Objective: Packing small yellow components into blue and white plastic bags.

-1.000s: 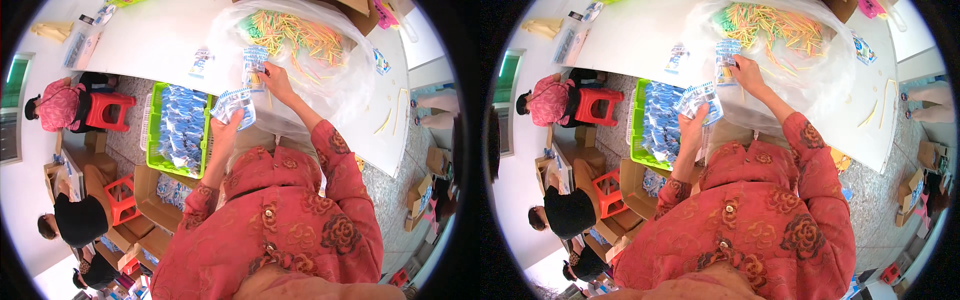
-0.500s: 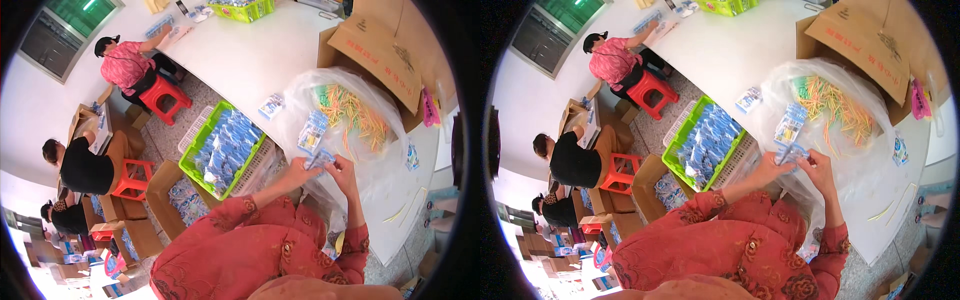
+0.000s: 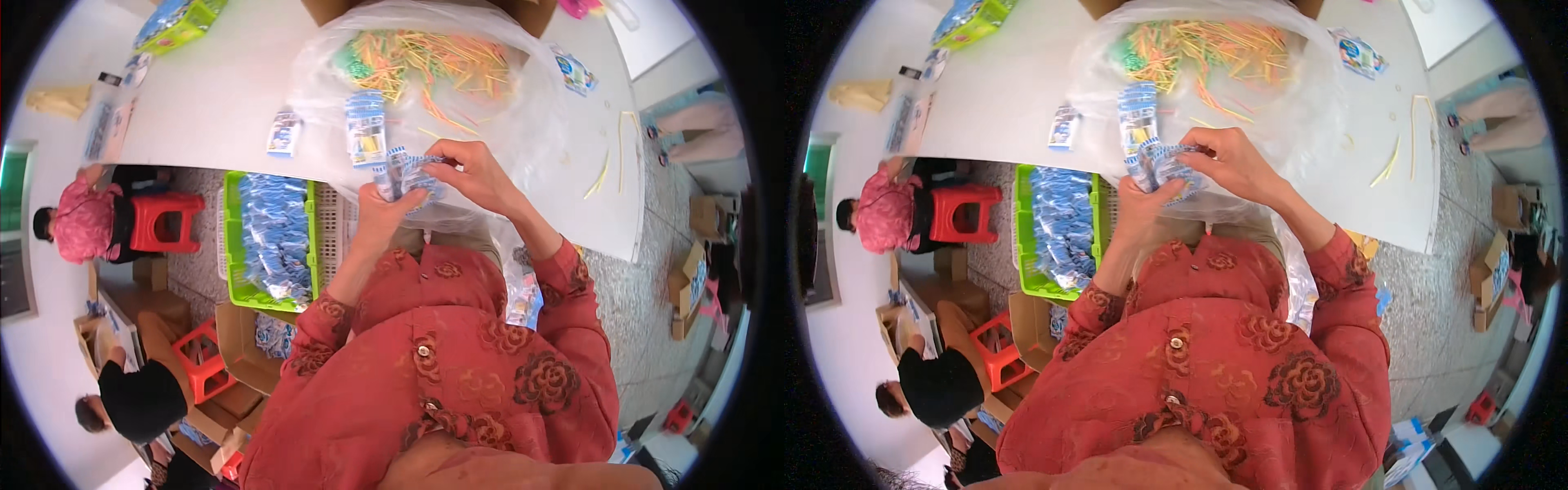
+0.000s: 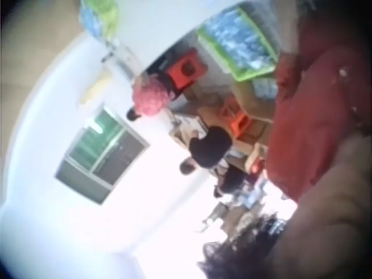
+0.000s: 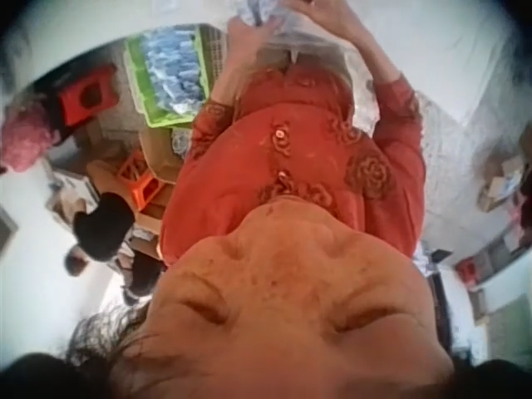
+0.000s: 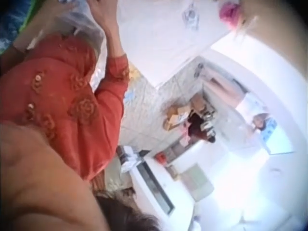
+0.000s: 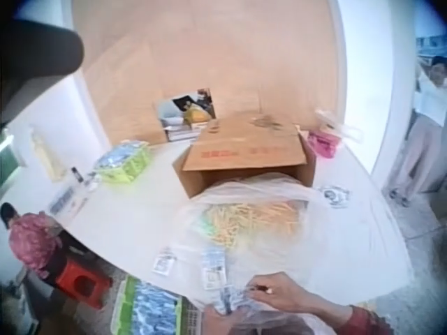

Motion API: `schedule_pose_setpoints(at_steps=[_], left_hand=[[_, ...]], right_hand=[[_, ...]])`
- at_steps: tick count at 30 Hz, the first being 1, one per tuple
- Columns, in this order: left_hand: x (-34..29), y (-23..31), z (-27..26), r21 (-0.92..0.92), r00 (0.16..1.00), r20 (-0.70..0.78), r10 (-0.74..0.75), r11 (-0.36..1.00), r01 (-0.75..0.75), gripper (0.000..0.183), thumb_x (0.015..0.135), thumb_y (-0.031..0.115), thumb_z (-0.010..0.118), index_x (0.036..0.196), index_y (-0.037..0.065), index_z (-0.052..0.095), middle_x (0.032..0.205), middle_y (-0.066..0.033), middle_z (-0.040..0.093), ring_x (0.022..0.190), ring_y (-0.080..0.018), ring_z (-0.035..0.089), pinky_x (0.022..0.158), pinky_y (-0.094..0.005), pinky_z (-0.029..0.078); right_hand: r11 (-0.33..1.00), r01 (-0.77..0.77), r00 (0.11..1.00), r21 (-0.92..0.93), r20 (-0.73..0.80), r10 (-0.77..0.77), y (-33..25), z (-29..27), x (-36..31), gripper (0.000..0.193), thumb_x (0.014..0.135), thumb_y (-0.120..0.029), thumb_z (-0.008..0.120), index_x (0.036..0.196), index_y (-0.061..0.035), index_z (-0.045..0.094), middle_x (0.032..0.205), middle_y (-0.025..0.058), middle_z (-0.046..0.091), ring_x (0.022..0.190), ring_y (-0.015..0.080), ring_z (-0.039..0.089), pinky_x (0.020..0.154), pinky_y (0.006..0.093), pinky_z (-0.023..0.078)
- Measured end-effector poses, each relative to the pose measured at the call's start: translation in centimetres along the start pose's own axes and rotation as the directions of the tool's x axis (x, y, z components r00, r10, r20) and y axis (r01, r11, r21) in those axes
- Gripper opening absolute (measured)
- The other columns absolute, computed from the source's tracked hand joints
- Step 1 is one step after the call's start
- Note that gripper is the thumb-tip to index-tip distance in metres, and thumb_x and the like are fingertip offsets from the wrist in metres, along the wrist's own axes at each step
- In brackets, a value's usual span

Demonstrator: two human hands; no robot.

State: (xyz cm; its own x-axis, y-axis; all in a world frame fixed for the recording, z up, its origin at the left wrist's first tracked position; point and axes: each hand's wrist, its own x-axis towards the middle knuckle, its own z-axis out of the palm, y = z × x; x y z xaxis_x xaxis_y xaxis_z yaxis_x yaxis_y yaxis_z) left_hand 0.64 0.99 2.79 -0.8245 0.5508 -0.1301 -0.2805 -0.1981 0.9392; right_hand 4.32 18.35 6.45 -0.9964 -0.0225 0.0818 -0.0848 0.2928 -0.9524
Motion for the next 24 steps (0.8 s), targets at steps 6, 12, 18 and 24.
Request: schedule_pose_setpoints(at_steps=[6,12,18,24], left_hand=[[0.2,-0.6,0.5,0.025,0.999,0.033,-0.012,1.000,0.011,0.020,0.074,0.001,0.068,0.094,-0.001,0.063,0.081,-0.0014,0.063,0.070,-0.0057,0.056,0.063,-0.0203,0.046],[0.3,-0.9,0.3,0.014,1.000,0.025,-0.018,1.000,0.018,0.018,0.073,0.001,0.069,0.090,0.000,0.064,0.076,-0.0003,0.062,0.065,-0.0050,0.054,0.059,-0.0200,0.044],[0.3,-0.9,0.3,0.006,0.998,0.052,-0.019,1.000,0.018,0.019,0.072,0.002,0.070,0.089,0.000,0.063,0.075,-0.0003,0.062,0.064,-0.0049,0.053,0.058,-0.0202,0.044],[0.4,-0.7,0.2,0.017,0.995,0.091,-0.029,0.999,0.027,0.021,0.072,0.002,0.070,0.091,0.000,0.063,0.077,-0.0002,0.063,0.066,-0.0053,0.055,0.060,-0.0205,0.045]], right_hand=[[0.999,0.048,0.992,0.022,-0.122,-0.045,-0.2,-0.2,-1.5,0.020,0.078,-0.006,0.062,0.097,-0.0013,0.059,0.090,0.0043,0.059,0.071,0.0103,0.051,0.063,0.0251,0.044],[0.938,0.223,0.932,-0.264,-0.223,-0.285,-2.5,-1.0,-2.5,0.030,0.070,0.002,0.066,0.099,-0.0042,0.060,0.098,0.0054,0.058,0.073,0.0128,0.054,0.063,0.0249,0.046],[0.786,0.345,0.894,-0.512,-0.074,-0.441,-0.8,-0.5,-1.9,0.032,0.069,0.001,0.067,0.100,-0.0044,0.059,0.099,0.0074,0.058,0.071,0.0145,0.055,0.058,0.0244,0.046],[0.869,0.214,0.909,-0.447,-0.234,-0.344,-1.8,-0.1,-1.8,0.035,0.070,-0.002,0.068,0.103,-0.0058,0.057,0.093,0.0060,0.059,0.068,0.0132,0.054,0.057,0.0245,0.045]])
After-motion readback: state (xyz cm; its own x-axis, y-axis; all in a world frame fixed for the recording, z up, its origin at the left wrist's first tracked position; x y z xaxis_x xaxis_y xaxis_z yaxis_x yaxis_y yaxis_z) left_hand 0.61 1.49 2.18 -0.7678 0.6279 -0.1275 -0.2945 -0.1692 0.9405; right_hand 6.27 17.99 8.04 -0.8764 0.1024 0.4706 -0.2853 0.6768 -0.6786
